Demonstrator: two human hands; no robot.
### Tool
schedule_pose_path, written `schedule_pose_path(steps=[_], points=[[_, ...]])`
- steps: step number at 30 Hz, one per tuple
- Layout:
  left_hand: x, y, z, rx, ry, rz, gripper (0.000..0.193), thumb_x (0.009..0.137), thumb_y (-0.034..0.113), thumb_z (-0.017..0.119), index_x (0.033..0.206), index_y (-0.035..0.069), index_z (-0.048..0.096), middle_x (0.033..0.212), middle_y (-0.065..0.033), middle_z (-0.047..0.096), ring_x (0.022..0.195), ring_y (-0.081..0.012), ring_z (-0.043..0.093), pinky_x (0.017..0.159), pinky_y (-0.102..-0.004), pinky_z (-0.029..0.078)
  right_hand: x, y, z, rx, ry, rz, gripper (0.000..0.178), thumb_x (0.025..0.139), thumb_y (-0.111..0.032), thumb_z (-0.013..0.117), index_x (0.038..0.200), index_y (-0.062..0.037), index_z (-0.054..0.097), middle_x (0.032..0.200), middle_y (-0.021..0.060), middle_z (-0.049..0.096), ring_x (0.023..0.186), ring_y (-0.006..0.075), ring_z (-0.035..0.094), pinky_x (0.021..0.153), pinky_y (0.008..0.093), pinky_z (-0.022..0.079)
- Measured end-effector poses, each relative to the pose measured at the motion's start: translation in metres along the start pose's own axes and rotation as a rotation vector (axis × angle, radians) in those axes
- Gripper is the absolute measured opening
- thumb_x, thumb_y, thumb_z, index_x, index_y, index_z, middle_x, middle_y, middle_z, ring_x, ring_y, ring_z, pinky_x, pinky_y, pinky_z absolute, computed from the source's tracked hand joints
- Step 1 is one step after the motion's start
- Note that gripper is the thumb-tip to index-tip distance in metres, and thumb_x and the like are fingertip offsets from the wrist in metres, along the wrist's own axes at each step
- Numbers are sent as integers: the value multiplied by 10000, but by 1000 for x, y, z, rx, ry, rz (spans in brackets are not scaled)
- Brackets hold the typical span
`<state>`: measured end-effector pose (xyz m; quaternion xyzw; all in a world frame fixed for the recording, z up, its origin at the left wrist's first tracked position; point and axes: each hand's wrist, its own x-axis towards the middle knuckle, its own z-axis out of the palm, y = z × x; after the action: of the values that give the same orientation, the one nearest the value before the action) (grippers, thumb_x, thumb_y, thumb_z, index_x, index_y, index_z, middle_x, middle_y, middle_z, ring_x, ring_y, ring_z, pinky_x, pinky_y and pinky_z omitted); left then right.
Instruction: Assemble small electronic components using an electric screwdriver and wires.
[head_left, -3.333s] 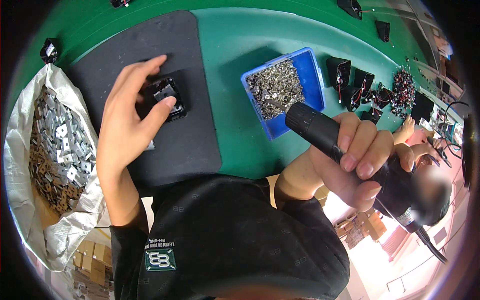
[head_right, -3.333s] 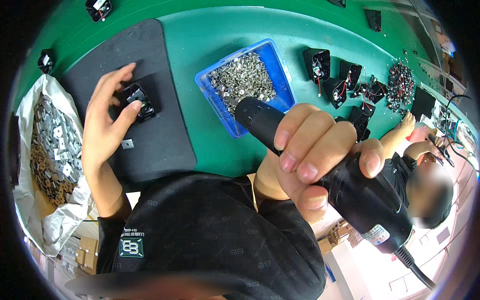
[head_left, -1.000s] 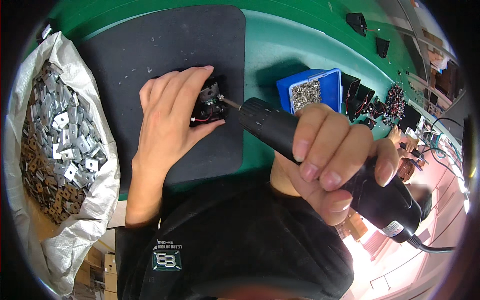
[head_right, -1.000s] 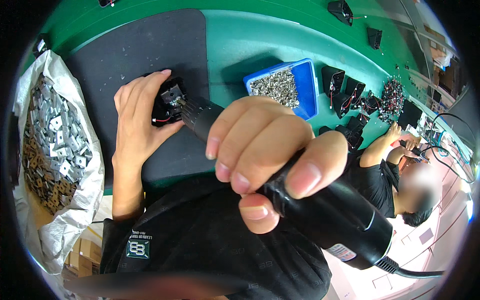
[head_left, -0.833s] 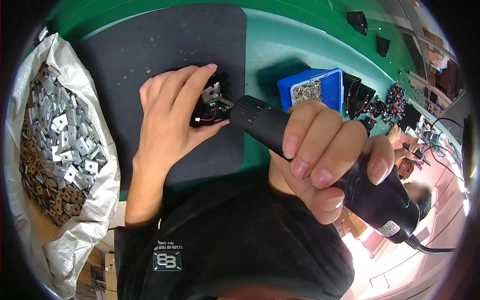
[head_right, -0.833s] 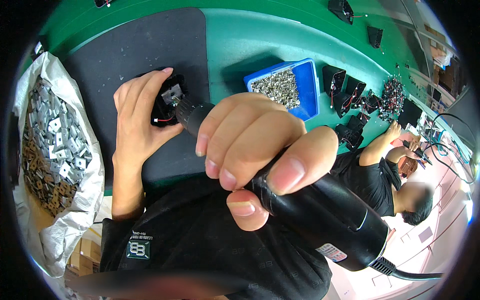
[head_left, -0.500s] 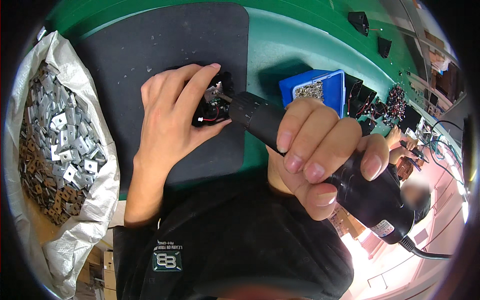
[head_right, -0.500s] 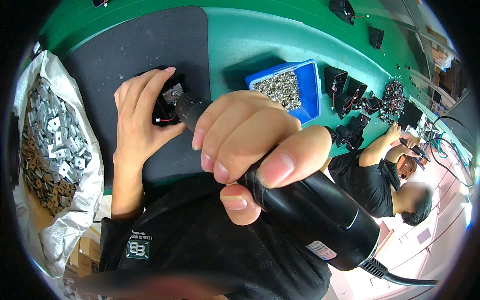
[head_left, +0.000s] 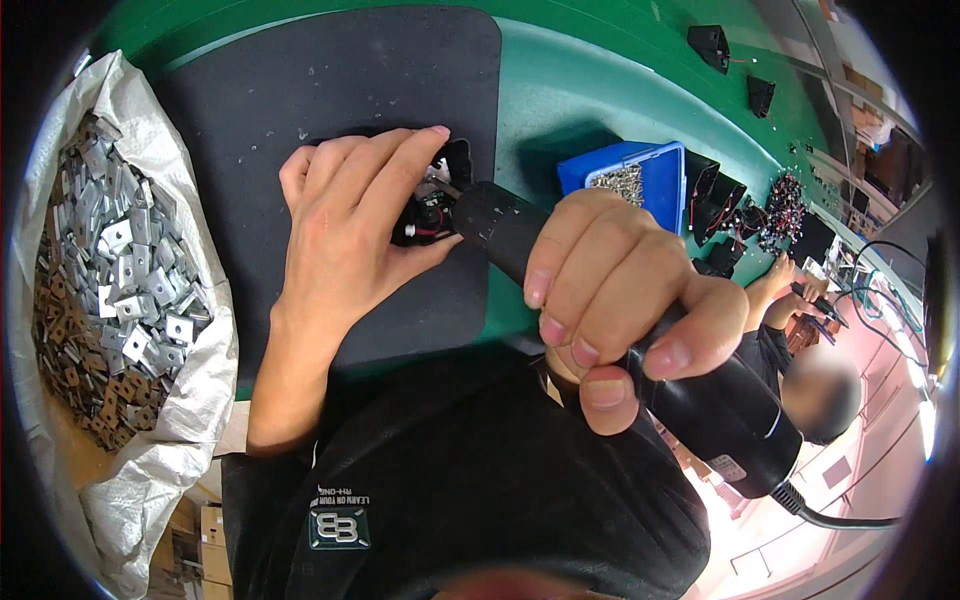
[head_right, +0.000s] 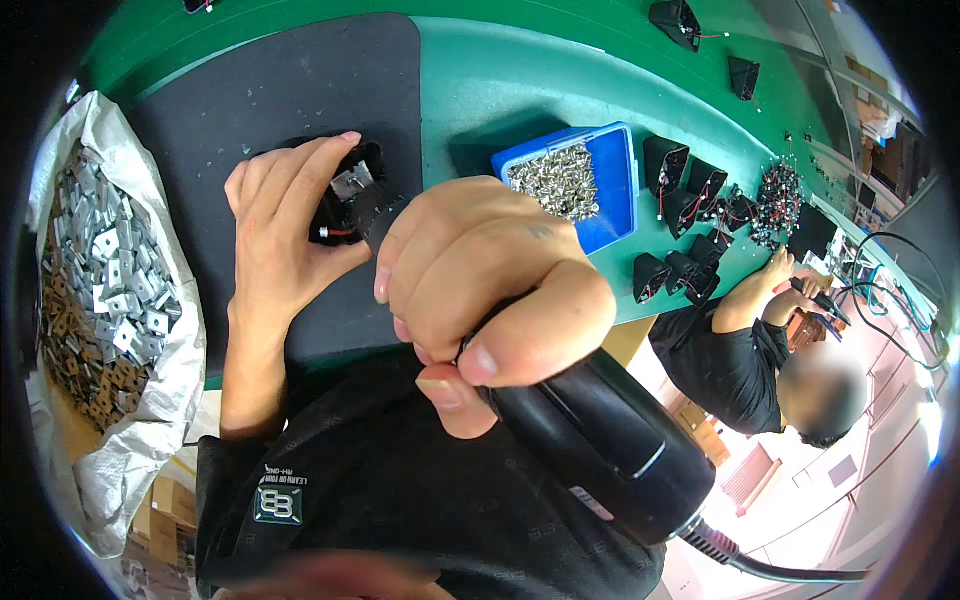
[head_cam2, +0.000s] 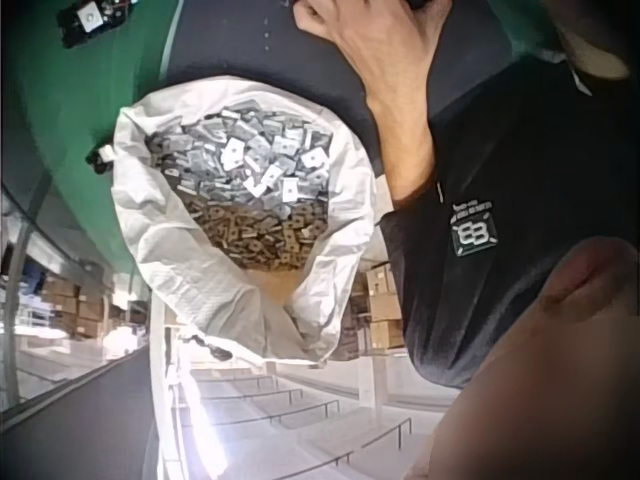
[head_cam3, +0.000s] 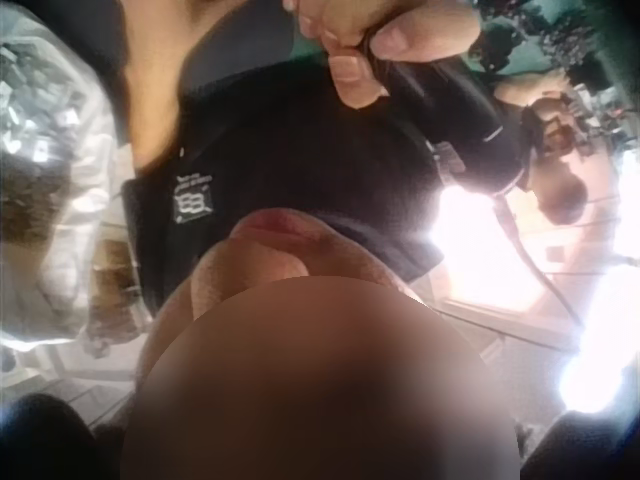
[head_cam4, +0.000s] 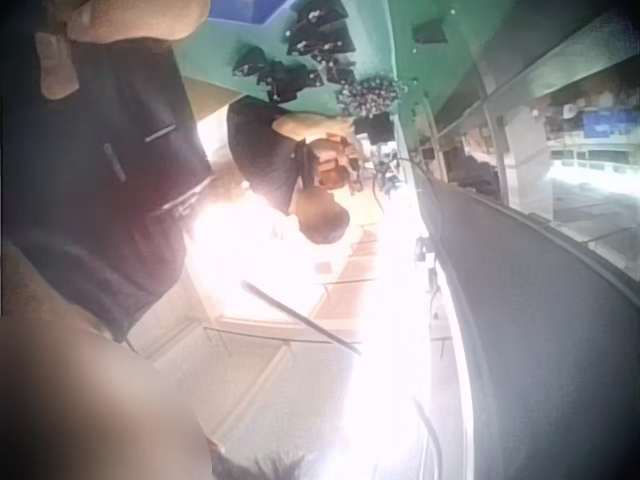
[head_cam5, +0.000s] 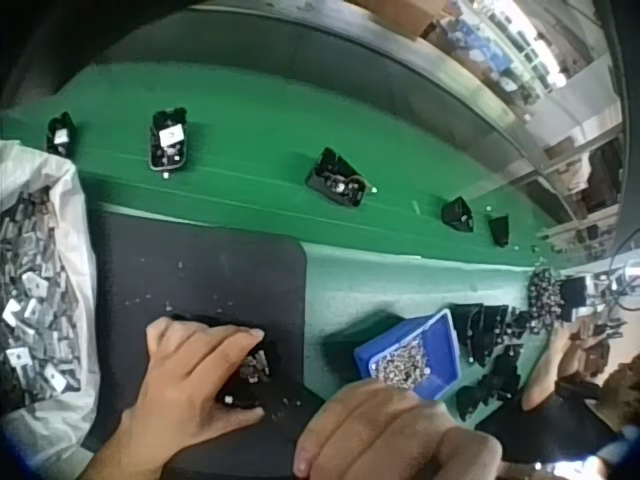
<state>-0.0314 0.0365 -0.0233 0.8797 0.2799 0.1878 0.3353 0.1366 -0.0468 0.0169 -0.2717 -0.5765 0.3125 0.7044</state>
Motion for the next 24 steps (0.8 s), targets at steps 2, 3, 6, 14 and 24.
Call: schedule_pose_path(steps=[2,3,6,14,24], points=[[0,0,2,-5,18,7,737,530,168,848,1227,130,610,1127,-9,623,1001,-203,559,921,-371,329,-1,0,0,2,-14,7,320,829,-86,661,1072,-159,466,802,-8,594,684,130,582,659,289,497],[0,0,3,-12,31,13,731,537,168,848,1226,126,609,1128,-12,623,998,-204,562,917,-372,335,-2,2,2,-5,4,-10,316,827,-83,656,1067,-161,465,801,-9,587,682,130,579,662,290,493],[-1,-2,3,0,51,29,720,551,173,849,1226,120,606,1130,-18,624,992,-210,565,909,-376,347,-3,-2,12,-31,49,9,316,826,-70,650,1061,-162,460,793,-3,570,672,142,567,666,307,480],[-2,0,2,43,68,71,734,549,181,856,1236,128,602,1132,-22,623,1019,-224,560,913,-387,349,6,-16,12,-104,-29,138,399,834,-31,655,1143,-161,439,825,39,552,698,196,541,689,376,428],[40,19,-3,172,241,36,734,620,220,840,1268,73,529,1099,-131,631,1027,-318,585,920,-433,400,-3,-93,-26,41,359,-116,568,894,-176,663,1392,-227,395,803,-16,543,688,139,530,668,324,421]])
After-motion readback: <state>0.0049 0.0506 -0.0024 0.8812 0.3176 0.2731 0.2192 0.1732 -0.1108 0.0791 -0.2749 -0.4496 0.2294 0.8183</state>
